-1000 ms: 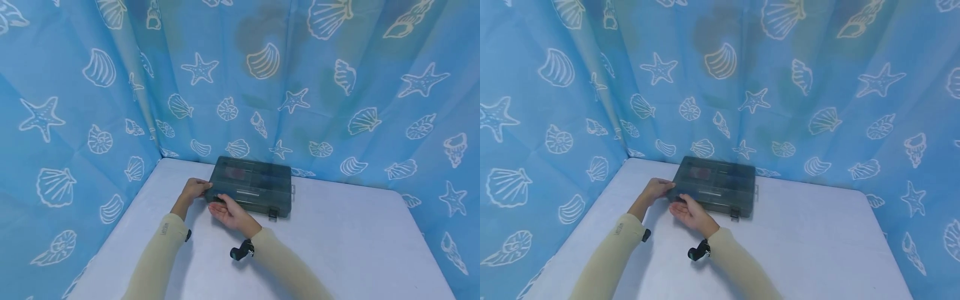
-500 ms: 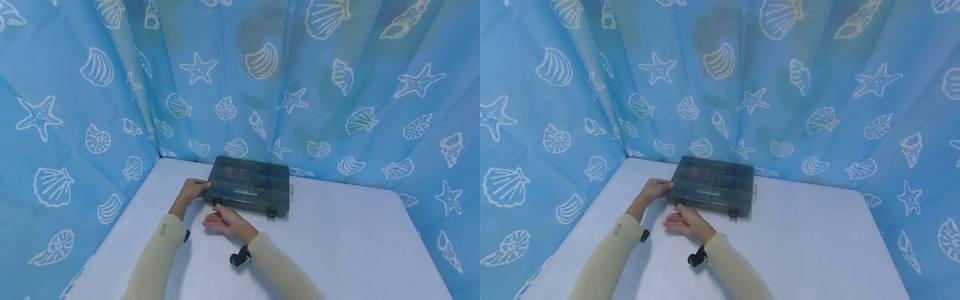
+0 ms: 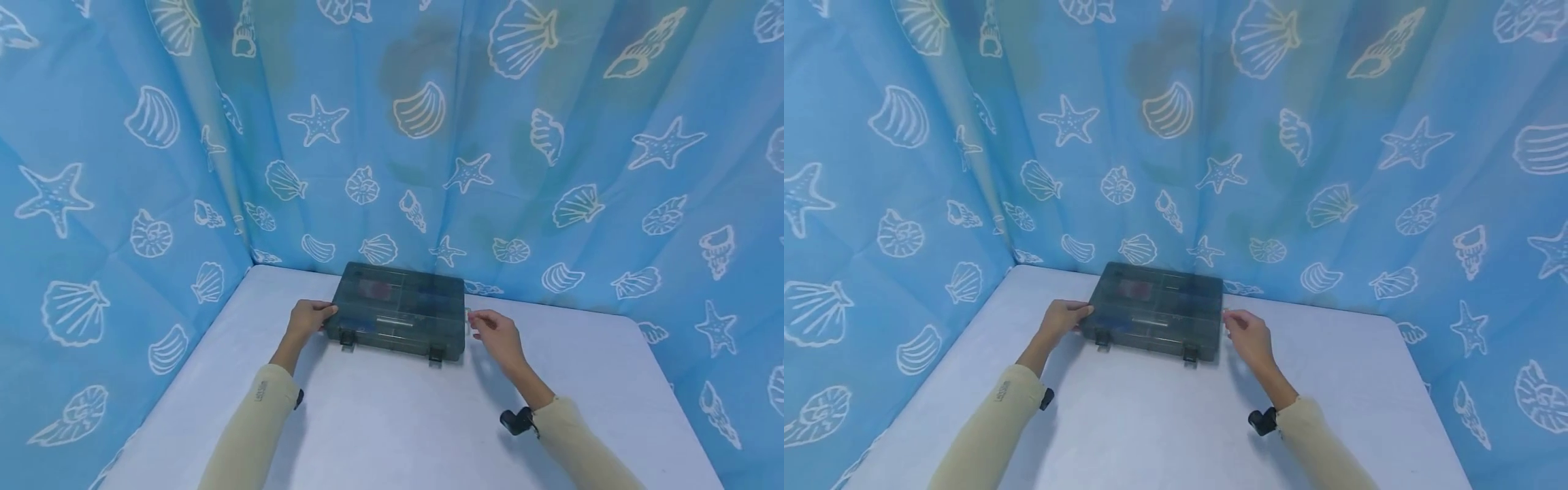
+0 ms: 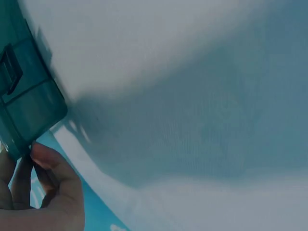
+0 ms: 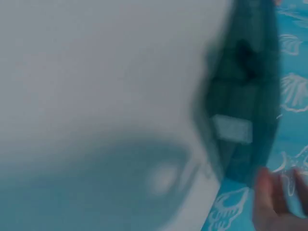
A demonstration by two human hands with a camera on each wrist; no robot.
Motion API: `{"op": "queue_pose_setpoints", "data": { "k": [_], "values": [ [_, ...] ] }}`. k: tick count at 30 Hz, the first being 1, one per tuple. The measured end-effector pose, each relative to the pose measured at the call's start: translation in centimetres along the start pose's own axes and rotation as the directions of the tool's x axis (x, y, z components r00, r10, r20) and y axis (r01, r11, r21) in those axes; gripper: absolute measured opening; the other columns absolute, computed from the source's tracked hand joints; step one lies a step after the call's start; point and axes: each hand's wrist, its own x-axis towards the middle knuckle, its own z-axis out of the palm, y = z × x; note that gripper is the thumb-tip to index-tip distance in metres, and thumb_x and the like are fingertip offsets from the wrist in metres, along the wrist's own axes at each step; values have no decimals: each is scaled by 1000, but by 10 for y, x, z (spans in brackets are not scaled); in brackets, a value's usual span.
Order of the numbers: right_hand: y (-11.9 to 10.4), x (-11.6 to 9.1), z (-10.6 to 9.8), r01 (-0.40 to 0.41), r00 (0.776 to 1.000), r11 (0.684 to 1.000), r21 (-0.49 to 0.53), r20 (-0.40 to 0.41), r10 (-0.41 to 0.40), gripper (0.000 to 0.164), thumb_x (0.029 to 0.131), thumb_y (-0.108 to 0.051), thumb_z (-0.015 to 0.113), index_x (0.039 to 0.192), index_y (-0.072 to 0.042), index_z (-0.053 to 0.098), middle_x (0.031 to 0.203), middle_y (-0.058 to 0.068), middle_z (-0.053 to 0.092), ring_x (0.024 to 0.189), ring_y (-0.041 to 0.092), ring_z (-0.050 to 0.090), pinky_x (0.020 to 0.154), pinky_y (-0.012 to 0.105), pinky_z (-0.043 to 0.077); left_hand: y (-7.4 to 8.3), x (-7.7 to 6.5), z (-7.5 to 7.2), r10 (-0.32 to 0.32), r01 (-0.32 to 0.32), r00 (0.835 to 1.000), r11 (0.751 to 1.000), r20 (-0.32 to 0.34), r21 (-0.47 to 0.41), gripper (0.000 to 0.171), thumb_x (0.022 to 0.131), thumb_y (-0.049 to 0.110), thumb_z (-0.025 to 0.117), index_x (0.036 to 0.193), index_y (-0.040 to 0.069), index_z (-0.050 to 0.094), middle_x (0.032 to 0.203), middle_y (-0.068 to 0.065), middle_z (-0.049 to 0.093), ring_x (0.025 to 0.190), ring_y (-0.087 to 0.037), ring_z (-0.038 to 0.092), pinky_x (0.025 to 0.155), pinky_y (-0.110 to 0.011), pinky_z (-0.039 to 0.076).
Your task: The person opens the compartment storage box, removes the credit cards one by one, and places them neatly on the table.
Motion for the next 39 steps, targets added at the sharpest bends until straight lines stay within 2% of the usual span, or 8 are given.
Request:
{"op": "queue_pose_setpoints", "data": {
  "k": [6,11,16,20,25,29,33,39],
  "values": [
    [13,-18,9,-11,997,972,-234,75,30,50,99,-28,55,138,2,50,130,21,59,111,33,61,89,45,52,2,-7,5,101,-88,988,990,-113,114,34,92,27,68,114,2,71,117,-18,67,112,-35,60,90,-48,50],
    [-7,-28,10,36,997,947,-318,77,-13,60,97,-40,56,137,5,51,133,22,56,123,38,52,95,53,46,11,-15,7,189,-147,960,968,-207,201,24,94,21,66,99,-1,75,91,-15,73,81,-28,68,68,-40,55],
    [-36,-26,-14,103,995,933,-345,23,-101,71,99,-55,44,139,4,48,133,22,56,123,40,52,96,54,45,43,-17,-8,175,-167,952,984,-251,56,51,101,38,49,79,-2,71,66,-11,64,64,-24,60,57,-35,44],
    [-59,-3,-33,187,977,916,-354,-28,-211,79,99,-61,33,143,3,42,136,25,53,125,41,49,99,56,42,85,-13,-20,134,-171,972,966,-192,-193,68,101,56,31,92,-4,62,93,-18,62,91,-31,64,83,-44,48],
    [-68,36,-46,198,968,929,-312,-85,-235,78,99,-64,28,146,-3,41,122,25,61,108,41,60,93,54,46,111,5,-20,166,-171,985,921,-44,-349,78,100,61,22,132,-7,44,136,-23,41,125,-37,46,103,-47,40],
    [-68,59,-48,185,979,979,-85,-64,-191,74,100,-60,30,150,-6,34,141,20,50,119,35,57,98,48,45,113,17,-13,239,-216,970,926,35,-310,75,101,58,22,153,4,19,156,-16,17,143,-35,20,112,-50,27],
    [-62,71,-48,162,986,985,61,-40,-160,72,102,-54,30,152,-3,25,155,15,30,139,29,35,109,42,35,107,21,-9,280,-255,954,945,108,-205,74,101,59,15,157,12,8,163,-9,6,148,-30,4,117,-51,5],
    [-48,71,-42,112,993,988,106,29,-116,66,104,-47,35,144,6,39,143,23,46,129,32,49,105,40,40,82,22,-14,210,-205,972,977,106,-59,72,103,54,17,148,1,35,149,-20,37,137,-38,35,112,-53,25]
  ]
}}
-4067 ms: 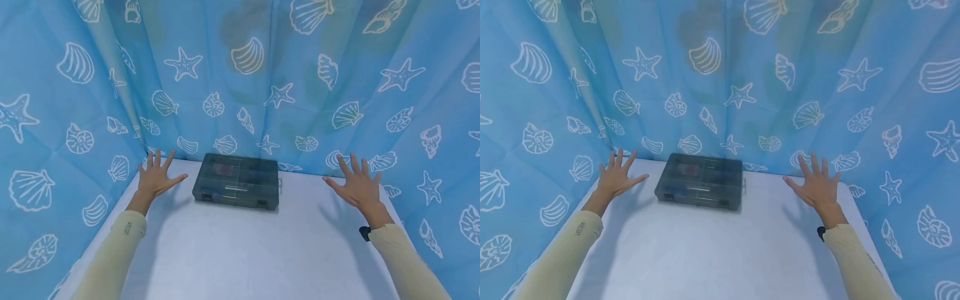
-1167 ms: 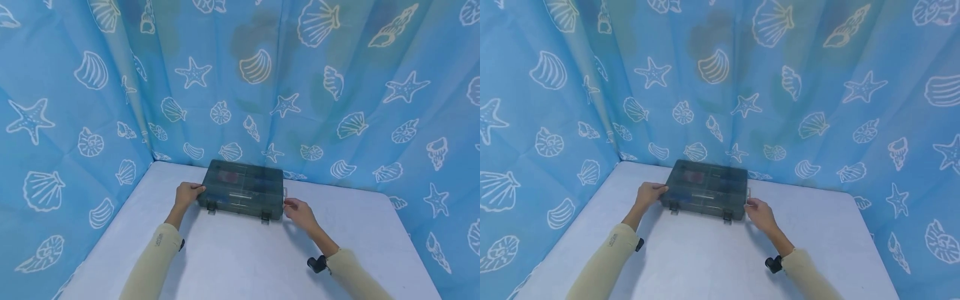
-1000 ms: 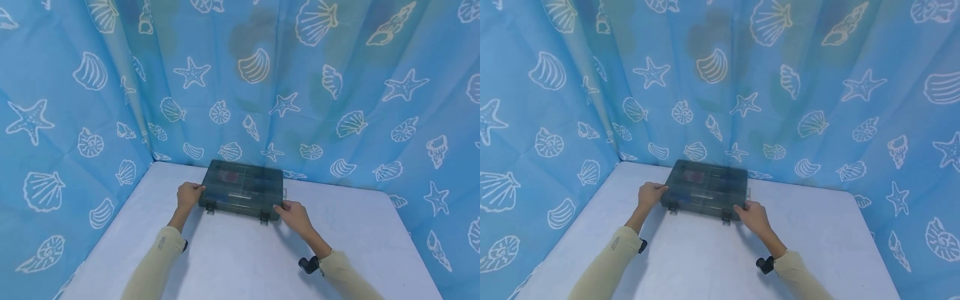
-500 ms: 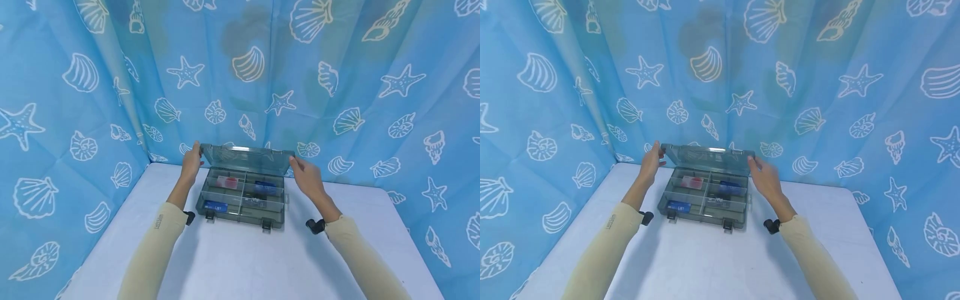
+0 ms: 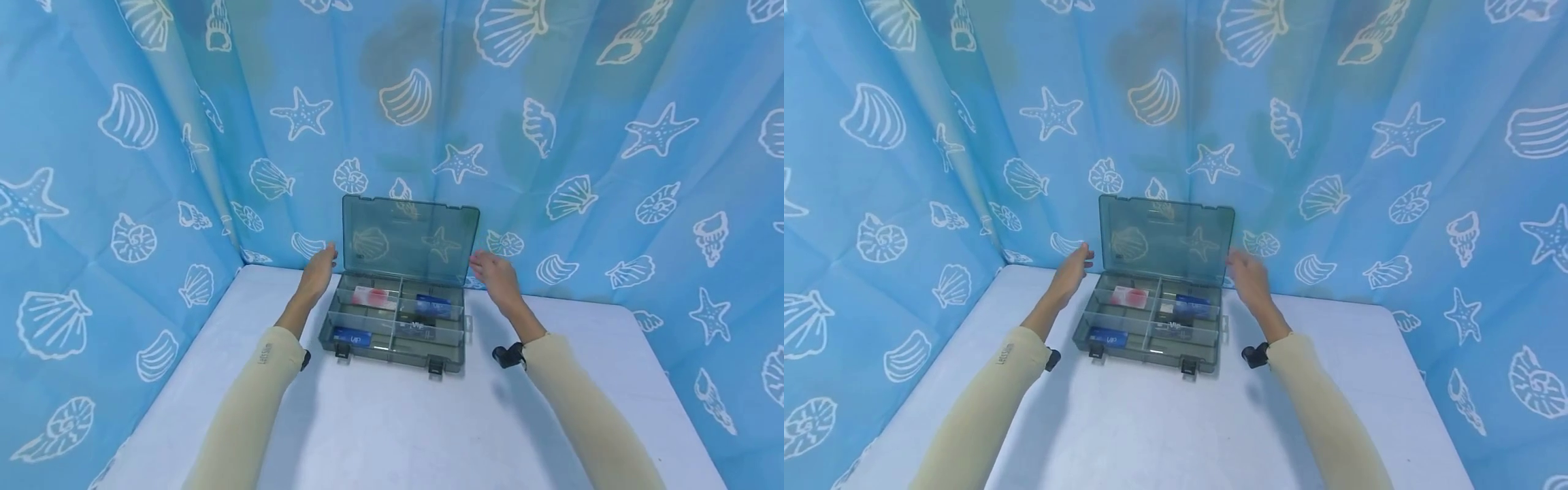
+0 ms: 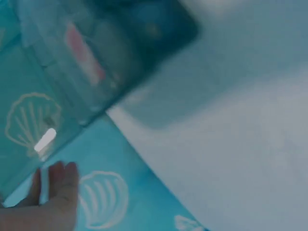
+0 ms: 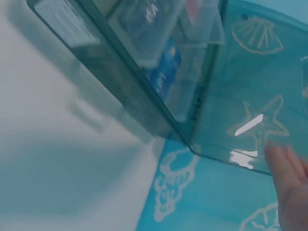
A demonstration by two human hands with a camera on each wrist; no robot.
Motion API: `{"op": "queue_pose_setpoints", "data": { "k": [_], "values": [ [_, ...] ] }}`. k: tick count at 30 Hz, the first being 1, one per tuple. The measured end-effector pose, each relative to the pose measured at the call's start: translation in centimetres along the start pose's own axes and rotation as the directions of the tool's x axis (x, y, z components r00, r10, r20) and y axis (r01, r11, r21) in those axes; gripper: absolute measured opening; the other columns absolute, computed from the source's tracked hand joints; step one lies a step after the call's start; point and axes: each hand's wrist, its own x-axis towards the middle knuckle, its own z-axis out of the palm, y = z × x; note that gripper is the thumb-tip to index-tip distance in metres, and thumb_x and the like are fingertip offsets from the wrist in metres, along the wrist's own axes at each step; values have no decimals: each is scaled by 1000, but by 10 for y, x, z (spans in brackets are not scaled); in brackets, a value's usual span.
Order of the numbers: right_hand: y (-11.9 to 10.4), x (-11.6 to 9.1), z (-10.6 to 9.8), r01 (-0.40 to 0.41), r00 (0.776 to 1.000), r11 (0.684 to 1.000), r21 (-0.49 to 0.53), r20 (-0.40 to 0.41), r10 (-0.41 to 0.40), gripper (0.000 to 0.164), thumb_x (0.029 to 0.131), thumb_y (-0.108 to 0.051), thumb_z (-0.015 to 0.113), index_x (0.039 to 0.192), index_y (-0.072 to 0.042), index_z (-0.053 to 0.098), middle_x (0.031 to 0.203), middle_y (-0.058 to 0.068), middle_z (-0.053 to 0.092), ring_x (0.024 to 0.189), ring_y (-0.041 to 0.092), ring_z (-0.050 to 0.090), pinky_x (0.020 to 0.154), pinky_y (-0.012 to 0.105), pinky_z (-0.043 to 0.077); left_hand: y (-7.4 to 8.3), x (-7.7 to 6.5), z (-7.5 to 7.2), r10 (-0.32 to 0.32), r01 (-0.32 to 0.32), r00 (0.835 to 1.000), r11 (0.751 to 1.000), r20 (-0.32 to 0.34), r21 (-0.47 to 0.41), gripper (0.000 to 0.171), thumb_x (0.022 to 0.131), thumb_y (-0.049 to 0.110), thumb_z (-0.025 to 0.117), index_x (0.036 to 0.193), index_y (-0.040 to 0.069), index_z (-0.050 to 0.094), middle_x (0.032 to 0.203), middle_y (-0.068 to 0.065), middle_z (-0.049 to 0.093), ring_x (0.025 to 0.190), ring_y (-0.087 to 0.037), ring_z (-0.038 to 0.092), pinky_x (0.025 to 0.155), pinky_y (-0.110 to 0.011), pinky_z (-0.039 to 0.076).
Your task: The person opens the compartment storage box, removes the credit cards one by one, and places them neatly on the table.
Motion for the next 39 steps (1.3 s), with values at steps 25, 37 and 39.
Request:
{"op": "queue_pose_setpoints", "data": {
  "k": [25,37,39],
  "values": [
    [31,-11,59,-267,861,856,-443,289,418,66,103,-32,44,143,16,23,136,29,47,116,37,57,101,51,42,-68,-26,5,-335,350,919,936,209,-38,51,95,22,62,128,-14,48,118,-21,57,105,-30,60,84,-34,54],
    [33,-9,69,-413,828,904,-113,367,424,32,94,1,39,123,16,40,119,23,45,100,30,52,91,39,51,-84,-27,-4,-303,325,923,944,237,-62,34,89,8,66,120,-5,60,115,-16,60,102,-27,59,90,-36,51],
    [34,-7,70,-469,813,882,-46,368,452,46,96,2,37,138,16,25,134,27,36,111,35,49,94,39,50,-85,-28,-4,-301,328,923,941,240,-79,33,89,7,66,119,-5,60,115,-16,60,102,-27,59,89,-36,51]
  ]
}}
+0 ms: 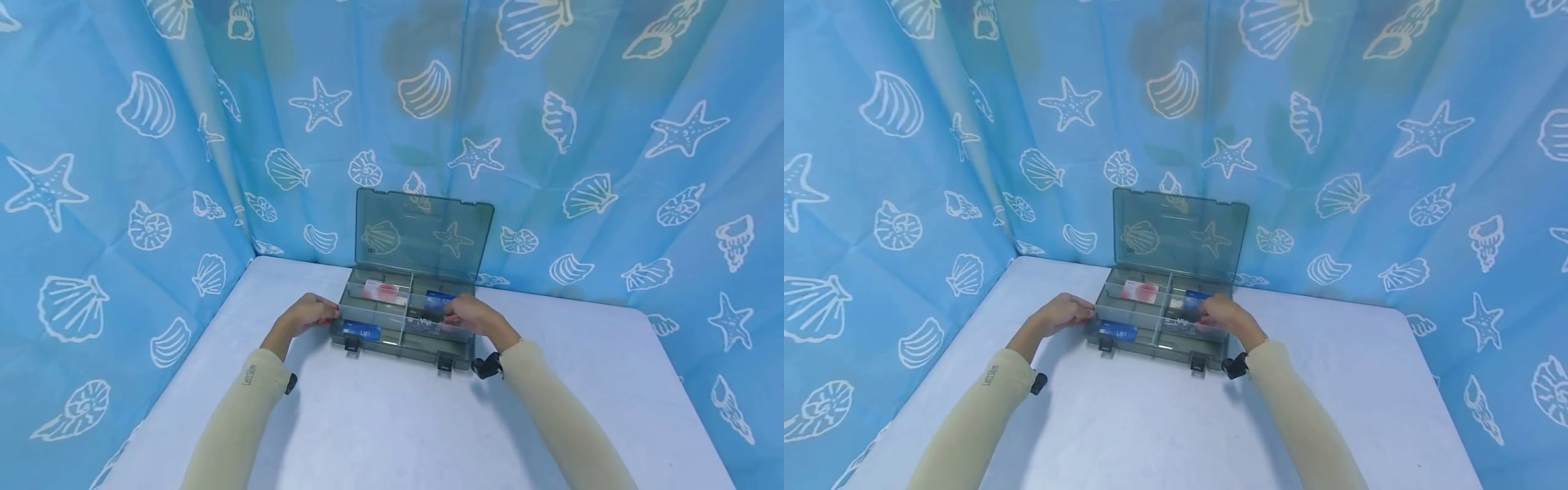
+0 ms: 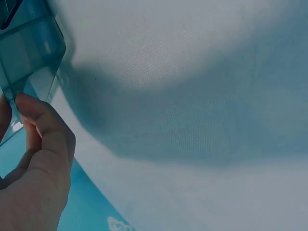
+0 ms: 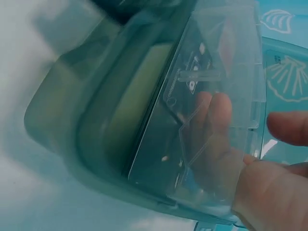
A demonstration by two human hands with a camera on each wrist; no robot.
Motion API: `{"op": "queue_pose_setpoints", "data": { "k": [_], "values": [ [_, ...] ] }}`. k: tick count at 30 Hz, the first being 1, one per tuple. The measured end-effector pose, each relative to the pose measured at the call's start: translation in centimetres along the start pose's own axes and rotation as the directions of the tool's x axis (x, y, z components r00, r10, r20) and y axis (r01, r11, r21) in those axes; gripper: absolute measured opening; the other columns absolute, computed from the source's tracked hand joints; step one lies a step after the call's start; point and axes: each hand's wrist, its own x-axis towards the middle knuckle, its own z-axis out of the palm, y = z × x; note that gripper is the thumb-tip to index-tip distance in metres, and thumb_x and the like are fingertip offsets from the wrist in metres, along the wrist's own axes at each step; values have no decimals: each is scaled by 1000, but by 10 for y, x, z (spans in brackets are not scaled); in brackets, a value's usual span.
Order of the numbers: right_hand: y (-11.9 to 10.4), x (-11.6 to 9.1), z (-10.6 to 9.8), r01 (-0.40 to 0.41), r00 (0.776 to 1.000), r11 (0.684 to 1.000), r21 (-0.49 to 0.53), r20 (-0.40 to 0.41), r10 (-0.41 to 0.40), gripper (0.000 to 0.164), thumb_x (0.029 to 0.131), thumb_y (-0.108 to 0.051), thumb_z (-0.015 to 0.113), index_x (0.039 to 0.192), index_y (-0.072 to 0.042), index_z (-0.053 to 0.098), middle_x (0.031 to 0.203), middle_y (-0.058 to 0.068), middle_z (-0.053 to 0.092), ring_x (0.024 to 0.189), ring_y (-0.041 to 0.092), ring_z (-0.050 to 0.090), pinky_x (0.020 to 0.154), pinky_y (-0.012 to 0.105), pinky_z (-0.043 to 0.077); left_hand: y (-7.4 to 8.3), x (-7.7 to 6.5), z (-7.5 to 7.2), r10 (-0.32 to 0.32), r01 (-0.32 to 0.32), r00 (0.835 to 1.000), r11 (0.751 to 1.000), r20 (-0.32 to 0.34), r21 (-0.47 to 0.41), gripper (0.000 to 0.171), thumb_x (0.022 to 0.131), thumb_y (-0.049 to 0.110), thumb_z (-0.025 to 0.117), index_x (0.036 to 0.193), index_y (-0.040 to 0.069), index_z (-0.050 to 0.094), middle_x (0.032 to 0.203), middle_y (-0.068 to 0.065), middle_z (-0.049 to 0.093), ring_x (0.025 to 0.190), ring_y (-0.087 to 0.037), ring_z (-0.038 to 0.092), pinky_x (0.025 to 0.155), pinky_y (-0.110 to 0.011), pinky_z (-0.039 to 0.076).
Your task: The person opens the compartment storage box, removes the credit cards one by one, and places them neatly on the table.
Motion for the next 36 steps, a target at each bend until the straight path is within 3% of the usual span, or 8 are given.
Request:
{"op": "queue_pose_setpoints", "data": {
  "k": [3,7,9,14,18,22,36],
  "values": [
    [0,2,0,-26,1000,998,54,-7,27,49,98,1,38,142,14,21,134,27,35,110,34,50,93,36,51,1,-2,-1,2,-2,1000,1000,1,-8,33,88,7,66,119,-5,60,114,-15,60,100,-26,60,88,-34,52],
    [-1,3,0,-28,1000,999,34,4,28,34,98,0,39,128,14,37,104,16,46,86,22,53,86,32,54,1,-3,-1,4,-4,1000,1000,5,-13,35,89,7,66,120,-6,60,114,-15,60,101,-26,59,88,-34,52],
    [-2,2,1,-21,1000,1000,16,12,20,31,98,0,39,126,14,37,94,12,46,80,19,53,83,31,54,0,-3,0,-5,5,1000,1000,-10,-15,34,89,8,66,120,-5,60,113,-15,61,100,-25,59,88,-34,52],
    [-3,2,4,-25,999,999,-39,-24,24,44,98,-3,44,136,12,28,108,15,47,90,23,52,81,31,52,-3,2,2,-15,15,999,1000,-38,0,32,90,9,66,119,-3,61,113,-13,61,98,-24,59,86,-33,52],
    [-2,4,5,-16,998,996,-87,-59,11,33,99,-5,46,126,12,44,110,17,49,92,26,51,79,32,48,-2,2,2,-23,23,999,1000,-39,10,33,90,10,67,120,-2,61,112,-13,61,97,-24,59,84,-32,52],
    [0,8,4,23,996,996,-88,-80,-30,25,100,-6,47,115,11,58,103,15,57,90,24,58,79,31,53,-2,3,2,-30,30,999,1000,-44,5,33,90,10,67,120,-2,61,112,-13,60,97,-25,58,84,-33,52],
    [8,5,-3,104,972,991,-80,-202,-118,25,97,-7,58,118,6,64,110,19,64,89,22,66,76,30,57,-2,0,4,-39,38,998,999,-59,-20,31,91,8,66,119,-2,61,111,-13,60,95,-24,57,84,-33,51]
  ]
}}
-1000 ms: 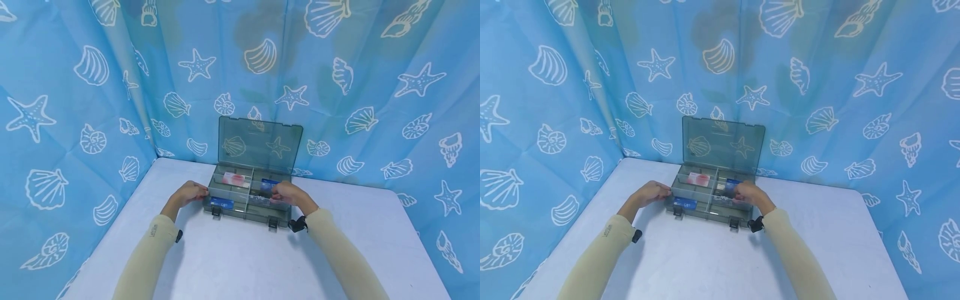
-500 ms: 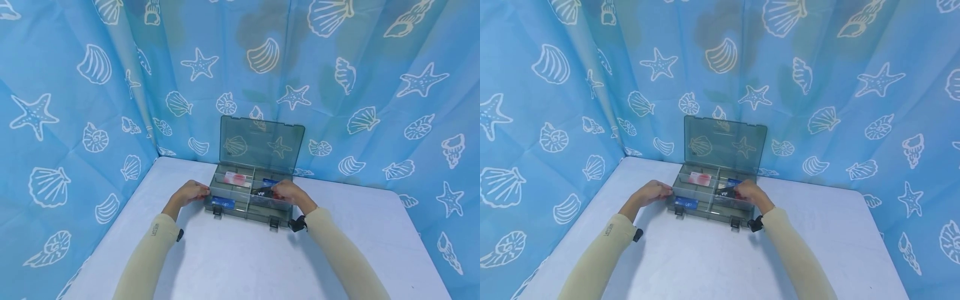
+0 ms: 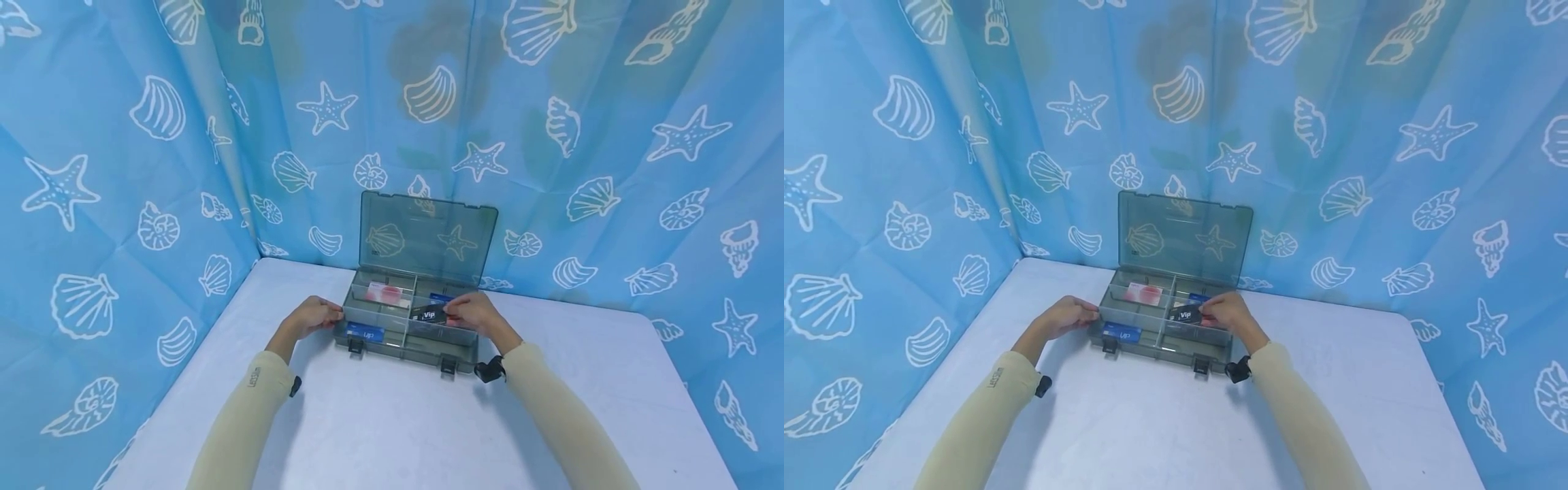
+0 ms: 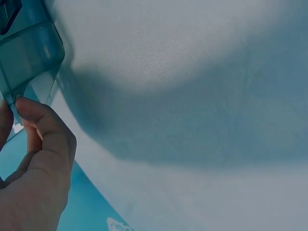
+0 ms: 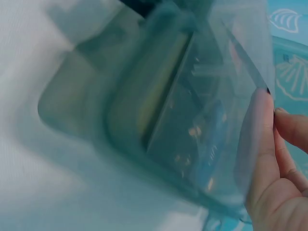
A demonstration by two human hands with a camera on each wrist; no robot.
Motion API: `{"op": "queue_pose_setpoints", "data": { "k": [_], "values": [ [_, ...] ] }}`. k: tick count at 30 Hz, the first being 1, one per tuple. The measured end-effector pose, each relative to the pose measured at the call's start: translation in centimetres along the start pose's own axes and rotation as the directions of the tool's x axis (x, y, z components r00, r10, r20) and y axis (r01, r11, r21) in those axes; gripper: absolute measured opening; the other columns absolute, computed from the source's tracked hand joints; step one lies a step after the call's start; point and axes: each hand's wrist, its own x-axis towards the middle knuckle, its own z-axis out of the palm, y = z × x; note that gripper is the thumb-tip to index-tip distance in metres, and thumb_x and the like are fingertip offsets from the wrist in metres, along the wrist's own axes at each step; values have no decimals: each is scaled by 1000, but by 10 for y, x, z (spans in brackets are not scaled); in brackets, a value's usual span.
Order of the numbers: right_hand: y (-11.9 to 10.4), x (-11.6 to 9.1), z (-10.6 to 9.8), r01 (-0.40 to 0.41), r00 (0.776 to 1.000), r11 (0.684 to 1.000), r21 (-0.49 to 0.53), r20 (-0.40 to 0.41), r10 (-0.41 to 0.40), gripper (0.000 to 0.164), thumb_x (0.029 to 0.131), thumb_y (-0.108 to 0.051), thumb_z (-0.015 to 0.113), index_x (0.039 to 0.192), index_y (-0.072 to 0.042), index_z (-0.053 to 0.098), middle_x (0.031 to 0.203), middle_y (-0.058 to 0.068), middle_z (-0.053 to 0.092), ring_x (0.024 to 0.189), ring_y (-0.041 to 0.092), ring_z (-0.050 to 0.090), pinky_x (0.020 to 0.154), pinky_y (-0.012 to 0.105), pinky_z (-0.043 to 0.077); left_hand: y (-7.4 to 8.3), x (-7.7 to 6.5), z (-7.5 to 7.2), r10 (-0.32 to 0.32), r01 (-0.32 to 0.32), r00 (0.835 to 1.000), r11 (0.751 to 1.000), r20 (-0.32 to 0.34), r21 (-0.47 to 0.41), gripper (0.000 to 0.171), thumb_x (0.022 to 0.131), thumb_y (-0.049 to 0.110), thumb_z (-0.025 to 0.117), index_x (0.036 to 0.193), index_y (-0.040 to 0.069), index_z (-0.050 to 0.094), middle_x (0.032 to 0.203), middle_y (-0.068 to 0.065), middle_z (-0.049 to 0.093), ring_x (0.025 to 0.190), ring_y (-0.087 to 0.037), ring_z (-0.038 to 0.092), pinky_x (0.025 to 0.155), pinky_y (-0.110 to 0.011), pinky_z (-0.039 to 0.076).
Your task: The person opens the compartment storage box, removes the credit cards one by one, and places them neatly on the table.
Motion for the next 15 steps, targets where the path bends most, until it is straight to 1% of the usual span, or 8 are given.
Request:
{"op": "queue_pose_setpoints", "data": {
  "k": [3,6,8,11,15],
  "values": [
    [-2,-3,-11,4,1000,1000,13,-20,-4,26,98,-8,58,119,6,64,113,19,63,91,22,65,79,30,56,0,-1,1,-6,6,1000,1000,-4,6,31,91,9,66,120,-2,61,112,-14,60,96,-25,58,85,-34,51],
    [-6,-7,-27,-2,999,1000,27,-37,3,29,98,-11,59,122,5,62,116,19,62,92,22,65,86,35,54,0,-2,2,-11,12,1000,1000,-9,14,32,91,9,66,120,-2,60,114,-14,60,98,-25,58,86,-34,51],
    [-8,-9,-39,0,999,999,32,-44,2,32,98,-12,59,125,5,60,118,20,60,92,21,65,91,38,52,1,-3,2,-12,12,1000,1000,-12,16,32,91,9,66,120,-2,60,114,-14,60,99,-25,58,86,-34,51],
    [-8,-13,-61,0,998,999,36,-64,2,36,99,-15,59,129,5,57,121,21,59,90,19,66,94,41,50,2,-4,2,-3,3,1000,1000,2,14,32,91,8,65,121,-3,60,115,-15,59,99,-26,57,86,-34,51],
    [-1,-19,-89,8,993,998,55,-116,-2,40,99,-15,58,133,5,53,127,24,55,90,18,66,96,42,48,3,-4,1,6,-6,1000,1000,17,15,32,92,7,63,122,-4,58,117,-15,58,102,-26,57,88,-35,51]
  ]
}}
